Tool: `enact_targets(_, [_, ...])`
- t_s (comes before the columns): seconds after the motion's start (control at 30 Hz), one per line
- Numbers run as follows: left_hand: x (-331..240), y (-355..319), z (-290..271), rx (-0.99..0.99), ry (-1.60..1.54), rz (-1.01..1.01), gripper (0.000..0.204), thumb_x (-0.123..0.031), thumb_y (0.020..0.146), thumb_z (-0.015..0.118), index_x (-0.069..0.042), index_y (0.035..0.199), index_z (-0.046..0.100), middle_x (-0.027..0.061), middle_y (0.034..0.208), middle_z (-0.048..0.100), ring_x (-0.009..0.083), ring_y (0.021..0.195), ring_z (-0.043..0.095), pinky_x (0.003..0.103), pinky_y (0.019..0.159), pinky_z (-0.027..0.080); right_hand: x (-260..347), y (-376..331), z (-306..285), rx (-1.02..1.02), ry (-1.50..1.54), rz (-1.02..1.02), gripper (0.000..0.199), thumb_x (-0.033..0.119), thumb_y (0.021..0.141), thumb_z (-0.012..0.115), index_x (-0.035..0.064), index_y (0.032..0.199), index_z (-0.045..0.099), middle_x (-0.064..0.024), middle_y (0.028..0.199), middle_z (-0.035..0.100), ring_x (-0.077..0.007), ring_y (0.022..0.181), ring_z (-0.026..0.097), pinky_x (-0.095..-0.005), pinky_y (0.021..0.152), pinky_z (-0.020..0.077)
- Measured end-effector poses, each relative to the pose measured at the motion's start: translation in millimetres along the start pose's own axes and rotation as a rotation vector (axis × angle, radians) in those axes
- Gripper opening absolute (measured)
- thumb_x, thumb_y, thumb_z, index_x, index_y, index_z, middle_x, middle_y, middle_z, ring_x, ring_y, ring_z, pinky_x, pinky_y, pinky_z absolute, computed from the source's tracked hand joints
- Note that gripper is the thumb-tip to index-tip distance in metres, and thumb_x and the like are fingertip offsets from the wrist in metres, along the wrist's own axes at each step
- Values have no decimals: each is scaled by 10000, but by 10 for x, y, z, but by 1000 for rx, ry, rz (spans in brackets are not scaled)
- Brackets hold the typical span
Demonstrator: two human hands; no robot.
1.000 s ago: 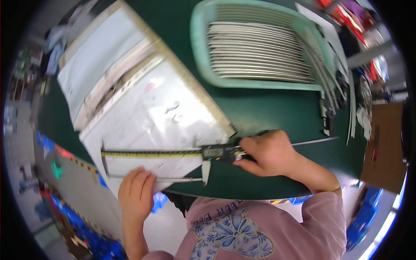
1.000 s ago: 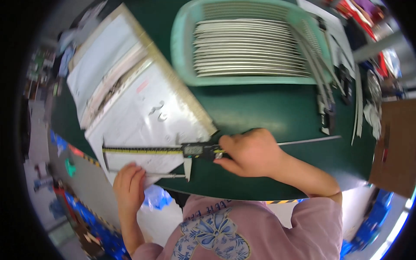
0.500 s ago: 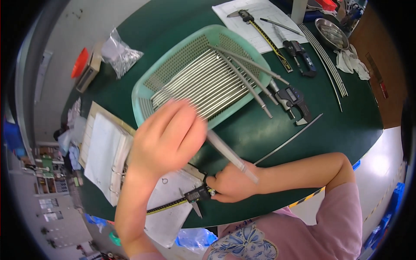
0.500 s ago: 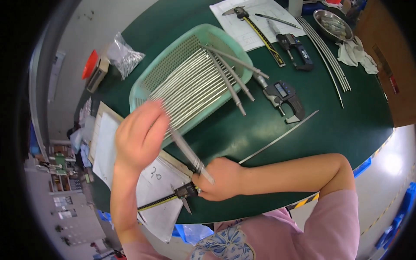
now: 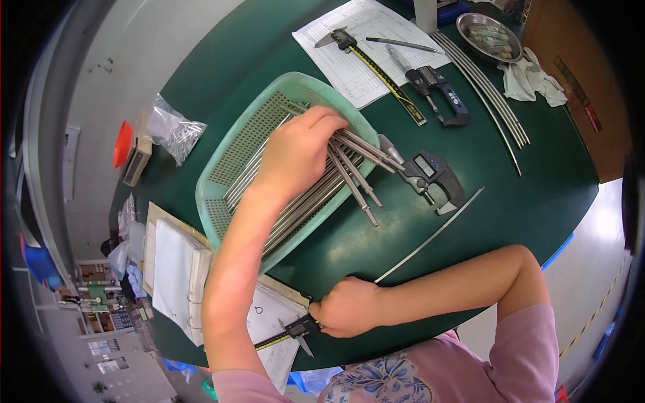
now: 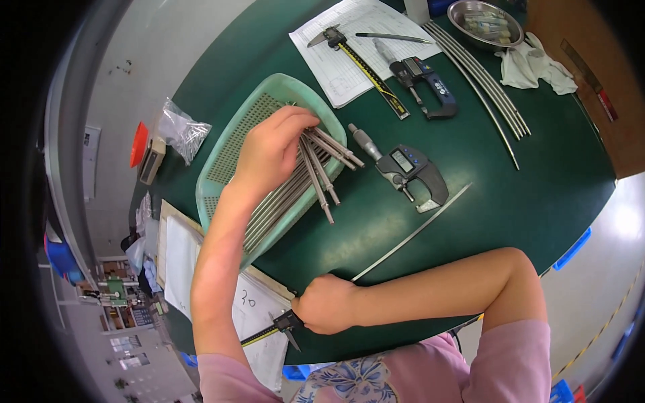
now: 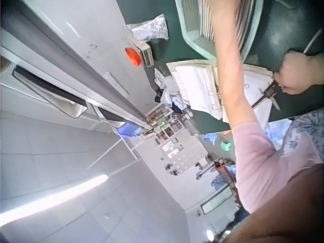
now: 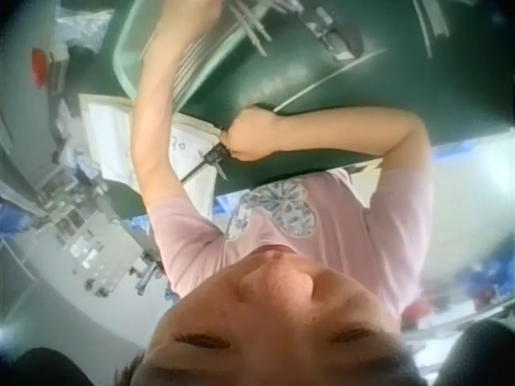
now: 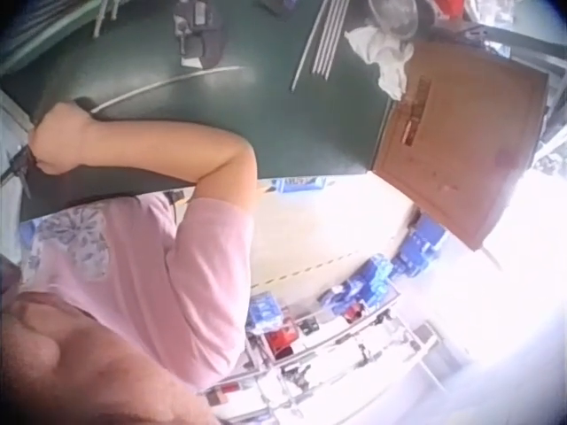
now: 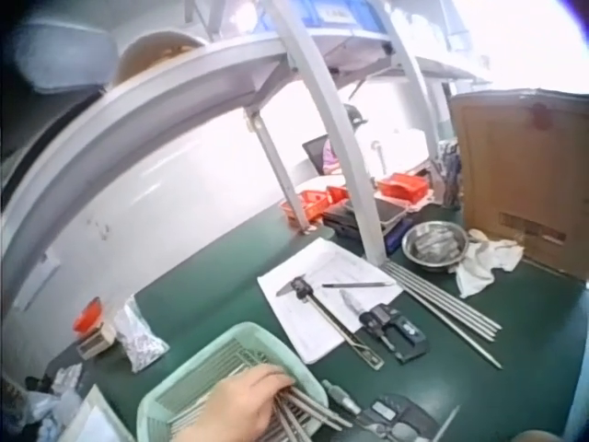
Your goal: Measuring the length of metal rods using a digital caliper and comparing the measurements with a technical drawing in a binder.
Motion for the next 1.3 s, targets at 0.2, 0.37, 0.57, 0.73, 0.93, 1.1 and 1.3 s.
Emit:
enact_targets(0.2, [-92, -161, -188, -115, 15, -93, 257, 32, 721, 537, -63, 953, 594, 74, 1024, 592, 284, 969, 566, 389, 793, 473, 5, 18, 16, 13, -12, -1, 281, 247, 760, 596, -21, 836, 561, -143, 646, 620, -318, 625, 634, -417, 580, 507])
enact_targets(0.37, [-19, -713, -482, 116, 64, -321, 150, -47, 741, 601, -56, 891, 593, 82, 936, 588, 282, 890, 565, 386, 743, 466, -29, 2, 54, -68, -87, -29, 302, 302, 762, 599, 13, 779, 514, -111, 584, 595, -282, 529, 616, -397, 489, 498])
enact_targets(0.57, [29, -1105, -337, 325, -113, -561, 272, -179, 689, 740, -35, 861, 586, 95, 847, 564, 228, 752, 561, 337, 676, 460, -1, 16, 28, -27, -123, -1, 303, 300, 768, 588, 5, 798, 527, -119, 584, 593, -294, 518, 610, -409, 493, 496])
enact_targets(0.73, [142, -1072, -309, 226, -79, -621, 152, -139, 771, 652, -25, 846, 585, 93, 832, 564, 217, 748, 569, 321, 668, 461, 20, 22, 37, 19, -123, 13, 291, 280, 770, 587, -2, 813, 531, -129, 594, 600, -304, 533, 616, -419, 508, 498])
enact_targets(0.93, [279, -963, -248, 422, -130, -692, 125, -141, 762, 651, -32, 775, 591, 100, 748, 584, 237, 710, 582, 343, 630, 455, 5, 5, 51, -64, -169, -17, 337, 355, 767, 599, 34, 744, 499, -101, 549, 563, -283, 477, 592, -392, 452, 482])
enact_targets(1.1, [275, -889, -244, 493, -58, -672, 134, -155, 757, 650, -33, 747, 594, 115, 740, 599, 270, 702, 578, 370, 622, 449, -5, 11, 55, -57, -178, -19, 340, 356, 764, 605, 35, 748, 497, -105, 558, 566, -281, 489, 597, -391, 454, 484])
enact_targets(1.3, [299, -921, -196, 510, -4, -634, 130, -156, 772, 628, -32, 762, 590, 127, 760, 605, 288, 738, 581, 383, 647, 449, 26, 18, 2, -11, -181, 15, 270, 277, 746, 604, 23, 776, 519, -115, 569, 584, -288, 515, 611, -400, 483, 495])
Point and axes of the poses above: each hand's wrist, its own y-axis towards the middle knuckle, its own z-axis out of the palm, x = y × z, the point moved 3 cm from there along y, towards the middle knuckle
